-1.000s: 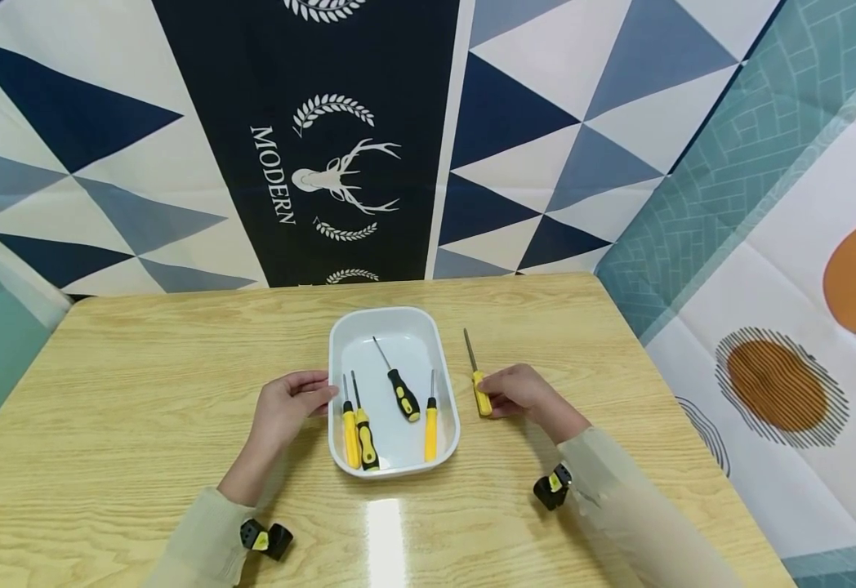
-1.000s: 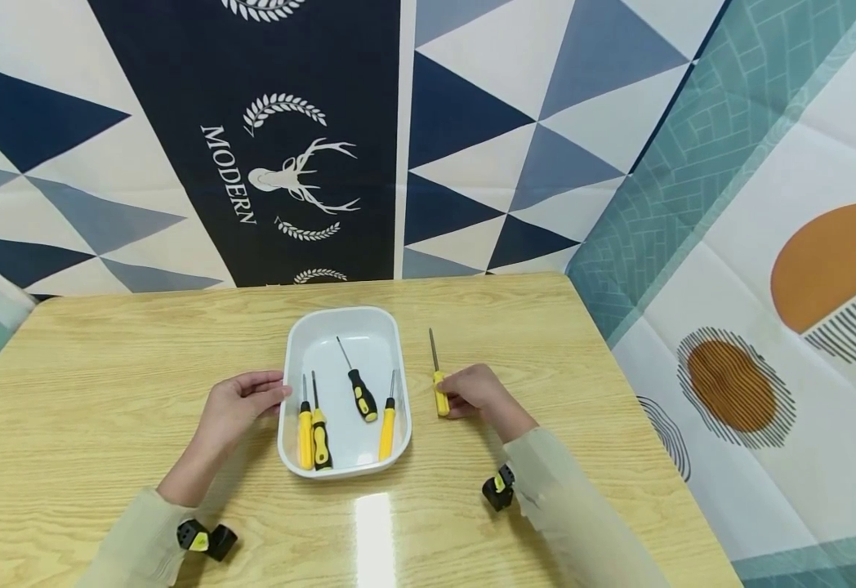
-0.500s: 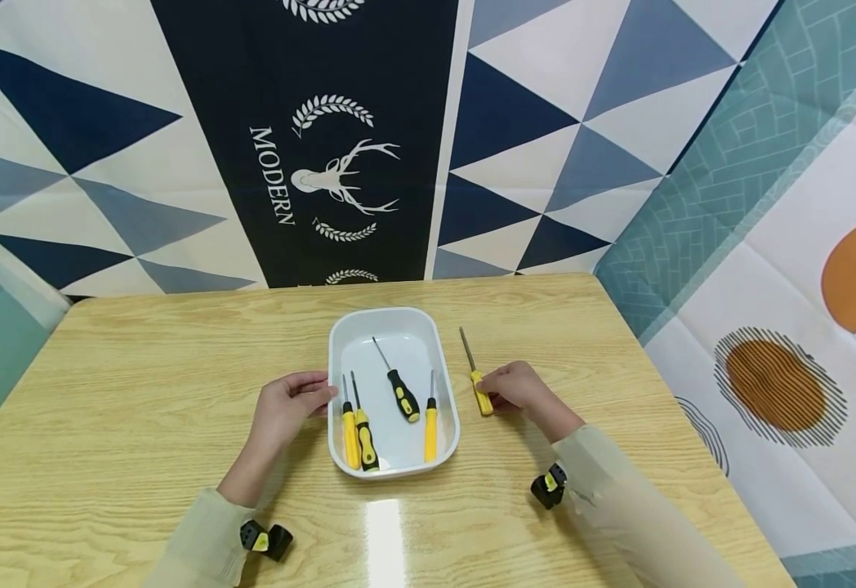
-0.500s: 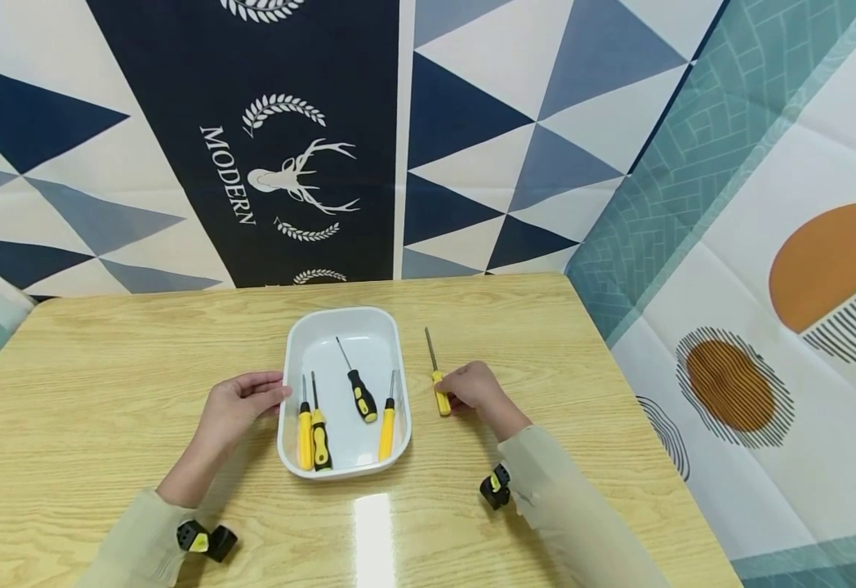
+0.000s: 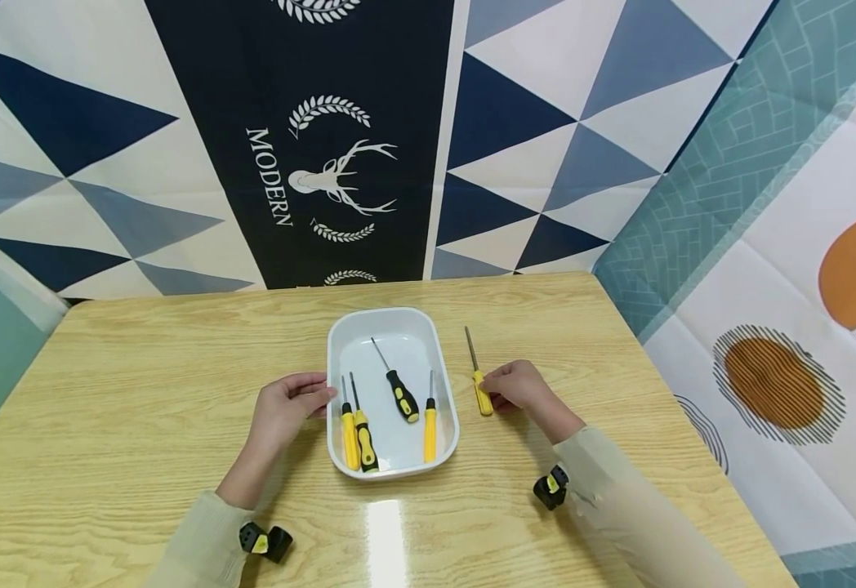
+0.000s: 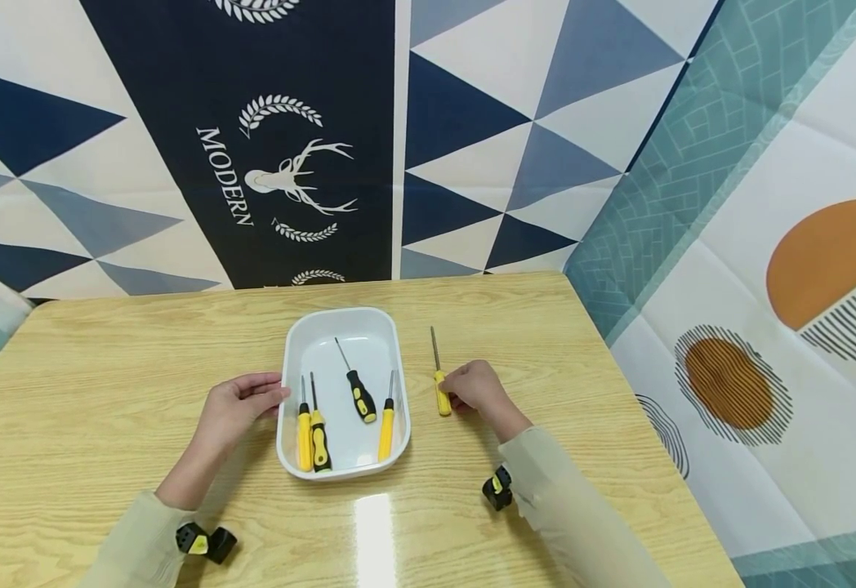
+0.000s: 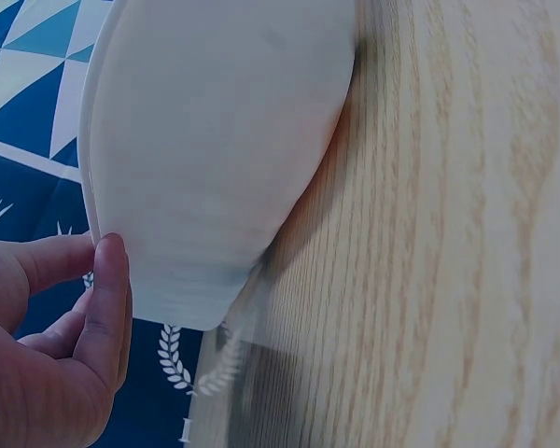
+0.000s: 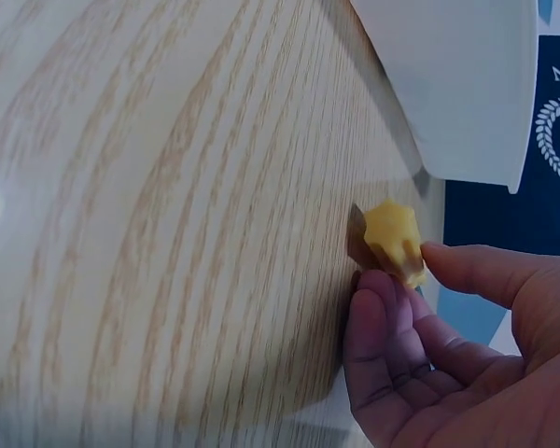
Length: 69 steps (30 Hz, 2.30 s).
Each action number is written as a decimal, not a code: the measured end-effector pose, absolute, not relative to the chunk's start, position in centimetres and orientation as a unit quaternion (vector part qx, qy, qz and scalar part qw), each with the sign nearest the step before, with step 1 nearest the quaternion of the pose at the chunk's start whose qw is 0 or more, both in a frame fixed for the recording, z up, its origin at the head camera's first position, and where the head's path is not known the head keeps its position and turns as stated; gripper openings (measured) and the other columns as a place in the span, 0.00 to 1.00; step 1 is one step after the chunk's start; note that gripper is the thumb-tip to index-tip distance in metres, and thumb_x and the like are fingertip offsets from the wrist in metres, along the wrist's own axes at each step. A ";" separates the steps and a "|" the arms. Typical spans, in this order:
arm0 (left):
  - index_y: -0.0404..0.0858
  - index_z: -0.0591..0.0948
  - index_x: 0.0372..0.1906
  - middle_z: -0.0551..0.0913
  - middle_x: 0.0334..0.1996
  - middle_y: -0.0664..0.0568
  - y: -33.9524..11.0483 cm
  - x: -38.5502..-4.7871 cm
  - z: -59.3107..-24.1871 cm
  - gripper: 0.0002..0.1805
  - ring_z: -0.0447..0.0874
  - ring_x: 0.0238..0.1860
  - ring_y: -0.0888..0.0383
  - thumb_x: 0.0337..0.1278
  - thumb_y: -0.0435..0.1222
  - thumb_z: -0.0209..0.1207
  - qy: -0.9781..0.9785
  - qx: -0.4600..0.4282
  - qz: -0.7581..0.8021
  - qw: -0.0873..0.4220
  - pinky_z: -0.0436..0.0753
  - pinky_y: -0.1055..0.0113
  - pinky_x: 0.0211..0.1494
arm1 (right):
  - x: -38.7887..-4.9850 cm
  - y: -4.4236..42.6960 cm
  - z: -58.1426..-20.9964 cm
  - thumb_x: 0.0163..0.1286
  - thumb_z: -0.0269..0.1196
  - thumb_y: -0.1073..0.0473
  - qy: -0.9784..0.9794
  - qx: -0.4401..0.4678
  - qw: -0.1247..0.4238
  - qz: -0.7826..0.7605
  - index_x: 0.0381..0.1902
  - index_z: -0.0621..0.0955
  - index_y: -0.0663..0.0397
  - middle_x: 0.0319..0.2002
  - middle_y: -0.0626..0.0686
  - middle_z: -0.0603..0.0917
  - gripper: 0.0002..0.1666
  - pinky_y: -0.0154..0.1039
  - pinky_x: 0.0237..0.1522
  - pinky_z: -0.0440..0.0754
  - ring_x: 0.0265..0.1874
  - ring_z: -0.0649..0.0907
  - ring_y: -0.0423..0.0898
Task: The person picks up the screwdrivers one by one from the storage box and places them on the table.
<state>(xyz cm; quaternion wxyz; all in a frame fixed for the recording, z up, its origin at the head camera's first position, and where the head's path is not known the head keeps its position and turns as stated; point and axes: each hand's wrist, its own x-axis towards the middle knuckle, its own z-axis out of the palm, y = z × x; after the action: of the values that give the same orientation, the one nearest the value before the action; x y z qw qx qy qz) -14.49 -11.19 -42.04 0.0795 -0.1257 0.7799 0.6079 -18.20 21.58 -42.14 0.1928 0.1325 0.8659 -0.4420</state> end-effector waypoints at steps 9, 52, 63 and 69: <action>0.34 0.79 0.52 0.82 0.45 0.42 -11.3 -14.4 -42.1 0.19 0.82 0.34 0.64 0.55 0.35 0.63 0.780 -0.124 0.608 0.081 0.87 0.68 0.43 | -18.1 21.9 -41.9 0.64 0.59 0.60 0.863 0.126 0.193 -0.449 0.47 0.80 0.68 0.29 0.53 0.83 0.18 0.36 0.30 0.84 0.25 0.81 0.42; 0.34 0.78 0.52 0.81 0.45 0.42 -11.3 -14.4 -42.1 0.19 0.82 0.34 0.64 0.55 0.35 0.63 0.780 -0.123 0.607 0.082 0.87 0.71 0.41 | -17.0 20.2 -37.0 0.69 0.54 0.56 0.751 0.077 0.234 -0.612 0.55 0.72 0.74 0.31 0.50 0.82 0.26 0.32 0.38 0.86 0.29 0.83 0.41; 0.34 0.78 0.52 0.81 0.46 0.42 -11.3 -14.4 -42.2 0.19 0.82 0.35 0.64 0.55 0.36 0.63 0.780 -0.126 0.607 0.083 0.87 0.68 0.43 | -16.4 18.4 -36.7 0.68 0.55 0.57 0.740 0.048 0.251 -0.622 0.53 0.73 0.76 0.27 0.49 0.83 0.25 0.34 0.39 0.87 0.26 0.83 0.39; 0.34 0.78 0.53 0.81 0.46 0.42 -11.3 -14.4 -42.2 0.19 0.82 0.35 0.64 0.55 0.36 0.63 0.780 -0.127 0.608 0.082 0.87 0.68 0.43 | -16.3 17.3 -36.8 0.67 0.57 0.57 0.739 0.051 0.265 -0.618 0.53 0.73 0.77 0.28 0.51 0.83 0.27 0.37 0.39 0.87 0.26 0.83 0.40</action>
<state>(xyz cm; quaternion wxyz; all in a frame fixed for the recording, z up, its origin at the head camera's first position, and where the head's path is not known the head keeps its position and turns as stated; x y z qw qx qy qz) -14.36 -11.28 -42.22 0.0823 -0.1272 0.7796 0.6076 -16.29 17.27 -36.78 0.2651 0.0509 0.7387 -0.6176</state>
